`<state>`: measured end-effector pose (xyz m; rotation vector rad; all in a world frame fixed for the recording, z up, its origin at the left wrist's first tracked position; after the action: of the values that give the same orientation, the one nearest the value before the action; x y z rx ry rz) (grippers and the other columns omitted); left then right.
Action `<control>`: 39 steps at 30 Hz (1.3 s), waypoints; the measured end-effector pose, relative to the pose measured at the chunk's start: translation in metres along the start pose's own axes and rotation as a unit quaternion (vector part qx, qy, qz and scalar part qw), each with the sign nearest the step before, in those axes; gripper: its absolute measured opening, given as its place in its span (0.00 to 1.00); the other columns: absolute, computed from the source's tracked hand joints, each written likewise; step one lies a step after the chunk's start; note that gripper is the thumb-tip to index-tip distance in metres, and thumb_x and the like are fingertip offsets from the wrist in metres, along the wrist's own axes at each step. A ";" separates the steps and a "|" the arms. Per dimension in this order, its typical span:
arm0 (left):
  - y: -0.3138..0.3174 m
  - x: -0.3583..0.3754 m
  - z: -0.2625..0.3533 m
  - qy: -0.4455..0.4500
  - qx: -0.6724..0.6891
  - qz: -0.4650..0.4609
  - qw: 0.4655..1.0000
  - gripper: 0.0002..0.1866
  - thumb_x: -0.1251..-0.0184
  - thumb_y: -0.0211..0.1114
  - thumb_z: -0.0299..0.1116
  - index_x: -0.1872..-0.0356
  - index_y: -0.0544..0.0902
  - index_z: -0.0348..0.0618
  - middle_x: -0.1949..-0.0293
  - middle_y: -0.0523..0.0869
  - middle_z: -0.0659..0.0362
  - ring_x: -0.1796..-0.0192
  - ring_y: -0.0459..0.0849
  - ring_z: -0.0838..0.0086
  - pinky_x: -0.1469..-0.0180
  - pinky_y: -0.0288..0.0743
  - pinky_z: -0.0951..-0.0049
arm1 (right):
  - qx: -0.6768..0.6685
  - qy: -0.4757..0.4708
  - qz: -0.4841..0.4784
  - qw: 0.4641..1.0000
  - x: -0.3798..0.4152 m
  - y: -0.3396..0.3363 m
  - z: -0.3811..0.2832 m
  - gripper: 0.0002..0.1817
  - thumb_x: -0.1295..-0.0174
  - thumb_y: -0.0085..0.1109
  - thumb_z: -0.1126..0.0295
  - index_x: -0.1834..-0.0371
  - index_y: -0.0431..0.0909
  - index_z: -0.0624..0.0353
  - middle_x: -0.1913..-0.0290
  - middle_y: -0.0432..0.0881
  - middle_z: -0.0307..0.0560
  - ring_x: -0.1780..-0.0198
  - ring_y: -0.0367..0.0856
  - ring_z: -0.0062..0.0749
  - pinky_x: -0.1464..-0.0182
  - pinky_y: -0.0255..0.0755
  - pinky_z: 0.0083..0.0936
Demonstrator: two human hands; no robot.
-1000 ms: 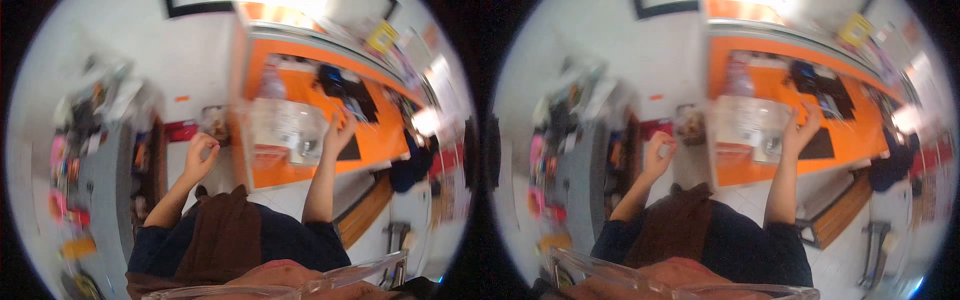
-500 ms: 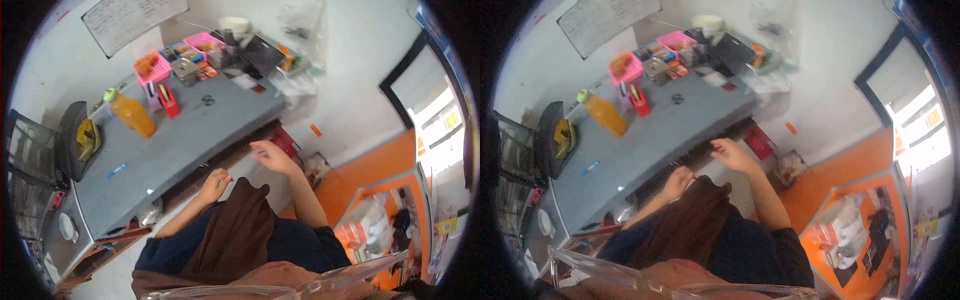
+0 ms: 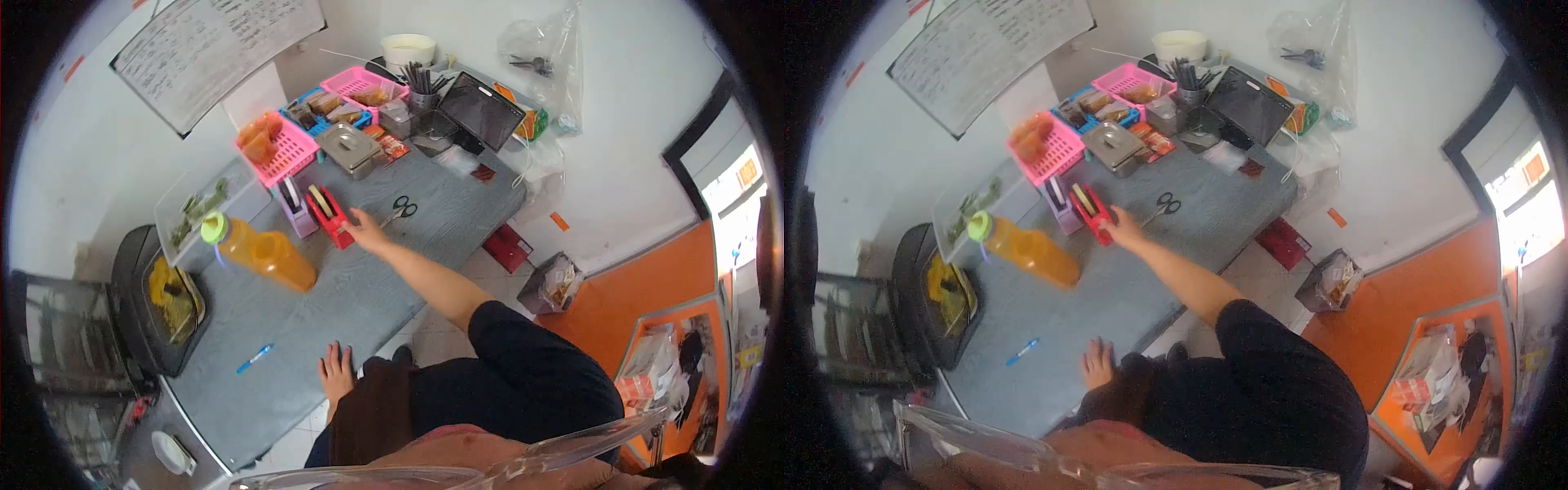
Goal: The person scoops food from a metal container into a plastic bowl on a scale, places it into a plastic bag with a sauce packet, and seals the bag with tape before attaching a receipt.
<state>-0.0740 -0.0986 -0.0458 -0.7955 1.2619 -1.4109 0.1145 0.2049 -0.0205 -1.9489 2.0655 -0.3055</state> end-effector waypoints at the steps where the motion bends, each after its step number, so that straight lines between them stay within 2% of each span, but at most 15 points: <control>1: -0.001 -0.001 0.002 -0.014 0.021 -0.009 1.000 0.25 0.44 0.58 0.42 0.43 0.70 0.49 0.33 0.60 0.52 0.32 0.59 0.58 0.34 0.48 0.48 | -0.006 0.000 0.011 1.000 -0.012 0.008 0.003 0.26 0.38 0.52 0.53 0.44 0.70 0.60 0.48 0.74 0.49 0.51 0.74 0.34 0.51 0.69 0.29; 4: 0.006 -0.005 0.003 -0.017 -0.012 0.027 0.999 0.24 0.40 0.55 0.43 0.42 0.70 0.50 0.34 0.61 0.53 0.32 0.59 0.58 0.34 0.47 0.48 | 0.101 0.023 -0.014 0.994 -0.036 0.027 0.011 0.22 0.37 0.49 0.53 0.52 0.76 0.59 0.53 0.78 0.49 0.51 0.74 0.34 0.50 0.69 0.30; 5: -0.004 -0.004 0.006 -0.026 -0.004 -0.022 0.999 0.23 0.39 0.54 0.44 0.43 0.71 0.51 0.35 0.63 0.54 0.32 0.60 0.60 0.34 0.46 0.49 | 0.046 0.046 -0.022 0.998 -0.039 0.028 0.011 0.19 0.37 0.49 0.54 0.59 0.79 0.58 0.60 0.79 0.48 0.55 0.76 0.33 0.52 0.70 0.35; 8: 0.009 -0.001 0.001 -0.001 -0.072 0.019 0.997 0.22 0.38 0.54 0.44 0.44 0.71 0.53 0.35 0.64 0.55 0.32 0.61 0.63 0.34 0.46 0.50 | -0.082 0.226 -0.068 0.968 -0.031 0.016 -0.020 0.17 0.38 0.51 0.55 0.60 0.79 0.56 0.64 0.80 0.45 0.62 0.78 0.31 0.61 0.73 0.38; 11: 0.017 -0.002 -0.001 0.005 -0.115 0.066 0.991 0.19 0.38 0.54 0.43 0.46 0.72 0.54 0.37 0.68 0.55 0.34 0.64 0.65 0.34 0.47 0.52 | -0.120 0.251 -0.091 0.956 -0.032 0.022 -0.014 0.16 0.40 0.54 0.55 0.61 0.79 0.55 0.66 0.80 0.41 0.67 0.79 0.28 0.71 0.74 0.33; 14: 0.019 -0.002 -0.003 0.019 -0.150 0.064 0.986 0.16 0.37 0.54 0.41 0.48 0.73 0.56 0.40 0.72 0.57 0.37 0.68 0.65 0.35 0.50 0.53 | -0.123 0.218 -0.088 0.964 -0.029 0.018 -0.015 0.14 0.44 0.60 0.61 0.62 0.79 0.60 0.73 0.80 0.45 0.75 0.78 0.30 0.72 0.73 0.30; 17: 0.017 -0.004 -0.005 0.063 -0.187 0.096 0.976 0.14 0.37 0.54 0.41 0.51 0.74 0.58 0.42 0.75 0.57 0.39 0.72 0.65 0.36 0.52 0.54 | -0.318 0.213 -0.142 0.913 -0.028 0.009 -0.016 0.13 0.44 0.59 0.60 0.62 0.79 0.56 0.58 0.78 0.44 0.59 0.78 0.28 0.67 0.74 0.29; 20: 0.031 0.002 -0.015 0.050 -0.187 0.008 0.981 0.14 0.37 0.55 0.40 0.51 0.74 0.59 0.43 0.75 0.56 0.39 0.72 0.65 0.37 0.54 0.54 | -0.406 0.100 -0.032 0.908 -0.002 0.015 -0.001 0.09 0.45 0.60 0.66 0.66 0.78 0.59 0.48 0.73 0.48 0.54 0.77 0.31 0.62 0.74 0.30; 22: 0.031 0.002 -0.017 0.052 -0.184 0.005 0.982 0.14 0.37 0.55 0.41 0.51 0.74 0.59 0.42 0.75 0.56 0.39 0.71 0.65 0.37 0.54 0.54 | -0.168 -0.058 0.047 0.983 0.014 0.013 0.012 0.07 0.45 0.59 0.69 0.69 0.78 0.61 0.43 0.69 0.50 0.52 0.77 0.33 0.60 0.74 0.30; 23: 0.032 0.002 -0.016 0.053 -0.187 0.007 0.981 0.14 0.38 0.55 0.41 0.51 0.74 0.59 0.42 0.75 0.56 0.39 0.71 0.65 0.37 0.54 0.54 | -0.043 -0.134 0.084 0.986 0.020 0.013 0.016 0.06 0.45 0.59 0.70 0.71 0.78 0.62 0.41 0.67 0.51 0.51 0.76 0.34 0.59 0.74 0.30; 26: 0.032 0.002 -0.017 0.063 -0.197 0.044 0.977 0.14 0.38 0.55 0.41 0.51 0.74 0.59 0.42 0.74 0.56 0.39 0.71 0.65 0.37 0.54 0.54 | -0.101 -0.083 0.094 0.987 0.025 0.014 0.014 0.07 0.48 0.60 0.71 0.76 0.77 0.64 0.46 0.73 0.56 0.52 0.77 0.40 0.57 0.73 0.29; 29: 0.035 0.004 -0.016 0.079 -0.206 0.094 0.971 0.14 0.38 0.56 0.41 0.51 0.75 0.58 0.42 0.74 0.56 0.39 0.71 0.65 0.37 0.54 0.53 | 0.111 -0.067 0.032 0.991 0.012 -0.001 0.005 0.07 0.51 0.61 0.71 0.75 0.79 0.64 0.58 0.79 0.57 0.58 0.80 0.43 0.60 0.73 0.28; 32: 0.038 -0.001 -0.014 0.075 -0.191 0.148 0.967 0.14 0.38 0.56 0.41 0.51 0.75 0.58 0.41 0.74 0.56 0.38 0.70 0.64 0.37 0.54 0.53 | 0.124 0.068 -0.013 0.990 0.016 -0.019 0.015 0.07 0.52 0.61 0.70 0.74 0.80 0.63 0.70 0.81 0.56 0.65 0.80 0.45 0.62 0.73 0.29; 35: 0.030 -0.030 0.002 0.011 -0.085 0.131 0.988 0.13 0.39 0.58 0.40 0.53 0.76 0.56 0.40 0.72 0.57 0.39 0.70 0.63 0.38 0.55 0.55 | 0.063 0.023 0.083 0.994 0.051 -0.045 0.015 0.09 0.50 0.60 0.68 0.70 0.81 0.62 0.71 0.82 0.52 0.68 0.81 0.42 0.64 0.73 0.31; 39: 0.057 -0.104 0.029 0.030 0.153 0.032 0.987 0.12 0.38 0.58 0.36 0.53 0.78 0.56 0.40 0.70 0.57 0.41 0.70 0.61 0.40 0.57 0.58 | 0.016 0.009 0.077 0.997 0.124 -0.126 0.014 0.10 0.46 0.60 0.65 0.68 0.80 0.61 0.68 0.82 0.50 0.66 0.81 0.34 0.62 0.73 0.29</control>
<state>-0.0068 -0.0015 -0.0782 -0.5017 1.0716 -1.5392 0.2315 0.0733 0.0017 -1.7625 2.1935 -0.3198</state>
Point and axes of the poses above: each hand's wrist, its own x-axis away from the middle knuckle, its own y-axis out of the palm, z = x × y, the point moved 3 cm from there along -x, towards the middle knuckle
